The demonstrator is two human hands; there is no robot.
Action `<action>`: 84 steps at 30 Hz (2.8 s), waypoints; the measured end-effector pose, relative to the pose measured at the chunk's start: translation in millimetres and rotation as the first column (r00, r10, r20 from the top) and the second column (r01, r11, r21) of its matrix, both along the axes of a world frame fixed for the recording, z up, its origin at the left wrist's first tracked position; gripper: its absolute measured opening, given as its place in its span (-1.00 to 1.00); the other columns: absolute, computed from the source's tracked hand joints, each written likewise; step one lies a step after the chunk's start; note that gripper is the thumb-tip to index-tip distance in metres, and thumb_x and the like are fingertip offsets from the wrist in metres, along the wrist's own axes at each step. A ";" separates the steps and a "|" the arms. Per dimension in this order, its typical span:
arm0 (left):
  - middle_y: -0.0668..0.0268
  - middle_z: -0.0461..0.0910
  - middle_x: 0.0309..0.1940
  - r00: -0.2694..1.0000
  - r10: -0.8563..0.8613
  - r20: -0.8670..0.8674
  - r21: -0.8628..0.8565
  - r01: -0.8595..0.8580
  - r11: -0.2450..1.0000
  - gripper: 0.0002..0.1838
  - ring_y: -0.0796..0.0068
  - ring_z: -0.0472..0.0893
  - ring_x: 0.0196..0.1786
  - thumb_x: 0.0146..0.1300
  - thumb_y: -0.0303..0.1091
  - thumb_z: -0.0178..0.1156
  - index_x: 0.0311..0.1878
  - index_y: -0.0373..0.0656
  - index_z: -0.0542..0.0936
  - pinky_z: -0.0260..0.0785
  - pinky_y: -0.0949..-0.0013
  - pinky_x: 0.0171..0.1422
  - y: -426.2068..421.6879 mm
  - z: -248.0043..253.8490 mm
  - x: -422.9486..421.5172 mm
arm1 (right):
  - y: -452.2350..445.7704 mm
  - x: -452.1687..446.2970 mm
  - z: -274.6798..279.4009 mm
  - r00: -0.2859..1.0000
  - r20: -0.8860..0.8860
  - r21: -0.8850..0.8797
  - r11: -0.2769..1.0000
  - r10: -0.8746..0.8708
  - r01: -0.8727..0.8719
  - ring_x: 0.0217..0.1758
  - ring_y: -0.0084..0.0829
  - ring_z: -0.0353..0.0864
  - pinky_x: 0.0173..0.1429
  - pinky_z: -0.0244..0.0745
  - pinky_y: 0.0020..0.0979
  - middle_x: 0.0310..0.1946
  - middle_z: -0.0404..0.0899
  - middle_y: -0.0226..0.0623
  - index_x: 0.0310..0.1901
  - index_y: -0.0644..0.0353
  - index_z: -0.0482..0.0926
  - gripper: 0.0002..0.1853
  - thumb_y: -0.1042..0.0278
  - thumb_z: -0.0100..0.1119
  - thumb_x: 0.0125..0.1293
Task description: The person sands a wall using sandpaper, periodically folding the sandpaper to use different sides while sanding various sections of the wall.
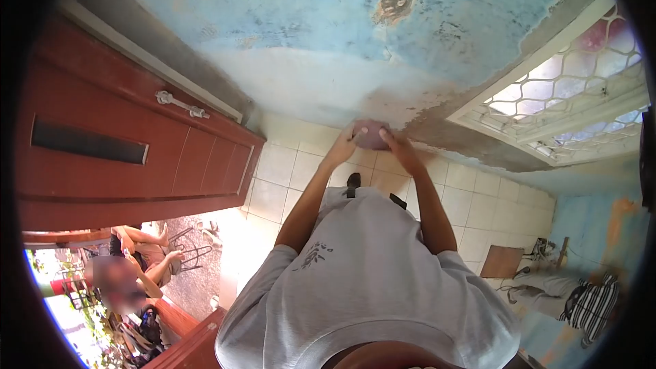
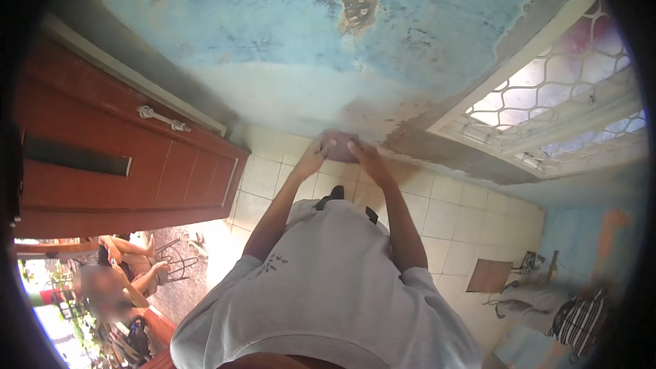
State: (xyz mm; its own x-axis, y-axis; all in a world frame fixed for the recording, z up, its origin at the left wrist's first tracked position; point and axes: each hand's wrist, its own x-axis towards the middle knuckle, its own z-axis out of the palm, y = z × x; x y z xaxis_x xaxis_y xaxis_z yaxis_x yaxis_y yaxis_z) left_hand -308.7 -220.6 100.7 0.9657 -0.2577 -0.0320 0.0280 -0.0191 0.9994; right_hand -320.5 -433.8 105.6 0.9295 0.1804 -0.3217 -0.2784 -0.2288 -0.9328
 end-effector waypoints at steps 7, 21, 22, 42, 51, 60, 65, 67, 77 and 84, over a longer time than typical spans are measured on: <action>-0.19 0.67 0.00 0.961 0.111 0.255 0.314 -0.191 0.930 -0.68 -0.14 0.65 0.10 0.58 -0.29 0.17 0.24 -0.28 0.60 0.47 0.15 0.26 8.5 -27.9 -91.7 | 27.2 -94.4 -44.4 1.000 0.019 0.144 0.990 0.013 -0.015 0.13 -0.52 0.64 0.24 0.57 -0.37 0.11 0.71 -0.24 0.28 0.35 0.60 -0.60 0.29 0.29 0.55; 0.03 0.46 0.37 0.998 -0.047 0.040 0.425 0.025 0.905 -0.49 0.00 0.57 0.34 0.55 -0.35 0.17 0.53 -0.05 0.48 0.54 0.10 0.33 55.5 -46.1 -204.0 | 88.3 -198.7 -53.5 0.995 0.093 0.356 0.933 0.020 -0.052 0.23 -0.44 0.60 0.38 0.47 -0.38 0.14 0.62 -0.29 0.25 0.26 0.58 -0.67 0.24 0.03 0.69; 0.03 0.44 0.39 0.995 -0.053 0.080 0.414 0.015 0.910 -0.46 -0.01 0.57 0.35 0.55 -0.36 0.19 0.56 -0.05 0.44 0.55 0.10 0.30 63.5 -52.2 -197.3 | 97.4 -196.7 -64.5 0.995 0.102 0.345 0.937 0.020 -0.055 0.23 -0.44 0.60 0.38 0.47 -0.38 0.14 0.62 -0.29 0.25 0.26 0.58 -0.67 0.24 0.03 0.69; 0.10 0.64 0.21 0.910 0.389 -0.146 0.065 -0.384 0.921 -0.47 0.26 0.72 0.11 0.75 -0.08 -0.12 0.58 -0.18 0.34 0.62 0.25 0.12 456.0 -66.6 -120.7 | 451.6 -31.1 -31.1 0.955 0.069 0.404 0.883 -0.289 0.238 -0.28 -0.55 0.45 -0.15 0.40 -0.42 -0.34 0.49 -0.45 0.02 0.24 0.59 -0.76 0.32 -0.05 0.62; 0.14 0.69 0.10 0.962 0.271 0.032 -0.041 -0.269 0.962 -0.51 0.41 0.68 0.03 0.73 -0.06 -0.04 0.44 -0.22 0.51 0.55 0.27 0.20 475.9 -20.3 90.4 | 365.3 140.9 113.5 0.809 0.486 0.305 0.932 -0.330 0.197 0.07 -0.55 0.56 0.22 0.53 -0.38 -0.02 0.63 -0.36 0.24 0.30 0.57 -0.60 0.10 0.03 0.72; 0.09 0.56 0.31 0.809 0.202 0.552 0.406 -0.472 0.783 -0.58 0.16 0.56 0.33 0.70 -0.22 -0.01 0.46 -0.19 0.49 0.39 0.16 0.40 506.3 226.6 236.0 | 315.0 232.1 303.7 0.325 0.944 -0.047 0.955 -0.053 0.293 0.27 -0.32 0.67 0.38 0.50 -0.31 0.18 0.73 -0.11 0.28 0.33 0.62 -0.66 0.31 0.03 0.70; -0.07 0.26 0.55 0.333 0.025 0.943 0.222 -0.679 0.700 -0.45 -0.12 0.38 0.52 0.68 -0.20 0.03 0.62 -0.14 0.32 0.35 -0.01 0.51 528.4 282.8 317.6 | 331.9 271.4 408.8 -0.318 0.868 -0.144 0.805 0.382 0.575 0.28 -0.18 0.64 0.32 0.54 -0.17 0.22 0.66 -0.18 0.28 0.16 0.64 -0.51 0.65 0.14 0.33; -0.10 -0.03 0.71 0.176 -0.043 0.983 0.168 -0.793 0.586 -0.32 -0.27 0.11 0.68 0.68 -0.15 0.02 0.73 -0.08 0.12 0.10 -0.25 0.65 529.8 300.5 335.2 | 357.6 281.6 434.0 -0.298 0.787 -0.253 0.723 0.540 0.643 0.30 -0.20 0.62 0.34 0.52 -0.16 0.23 0.64 -0.22 0.30 0.13 0.62 -0.46 0.66 0.16 0.25; -0.09 -0.36 0.76 0.295 -0.114 0.949 0.314 -0.830 0.461 -0.21 -0.31 -0.23 0.76 0.69 0.06 -0.09 0.78 0.00 -0.11 -0.18 -0.57 0.65 537.3 263.2 397.3 | 393.8 309.2 542.3 -0.327 0.716 -0.038 0.502 0.617 0.864 0.37 -0.14 0.58 0.42 0.48 -0.10 0.31 0.59 -0.24 0.33 0.03 0.58 -0.36 0.64 0.23 0.15; -0.17 -0.38 0.75 0.276 -0.067 0.959 0.273 -0.834 0.479 -0.21 -0.34 -0.30 0.75 0.69 0.14 -0.15 0.77 -0.03 -0.08 -0.31 -0.45 0.71 529.6 243.6 411.1 | 426.5 347.4 506.0 -0.405 0.786 0.160 0.478 0.468 0.864 0.42 -0.09 0.51 0.43 0.47 -0.10 0.36 0.54 -0.24 0.41 0.07 0.53 -0.24 0.63 0.29 0.06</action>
State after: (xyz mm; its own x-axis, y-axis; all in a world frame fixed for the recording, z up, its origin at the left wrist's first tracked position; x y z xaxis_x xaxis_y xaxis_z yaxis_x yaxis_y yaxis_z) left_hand 102.4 309.0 344.3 0.4964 -0.1603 0.8532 -0.4539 -0.8857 0.0977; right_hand 26.8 -7.2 611.6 -0.1235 0.2823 0.9513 0.1956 -0.9329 0.3023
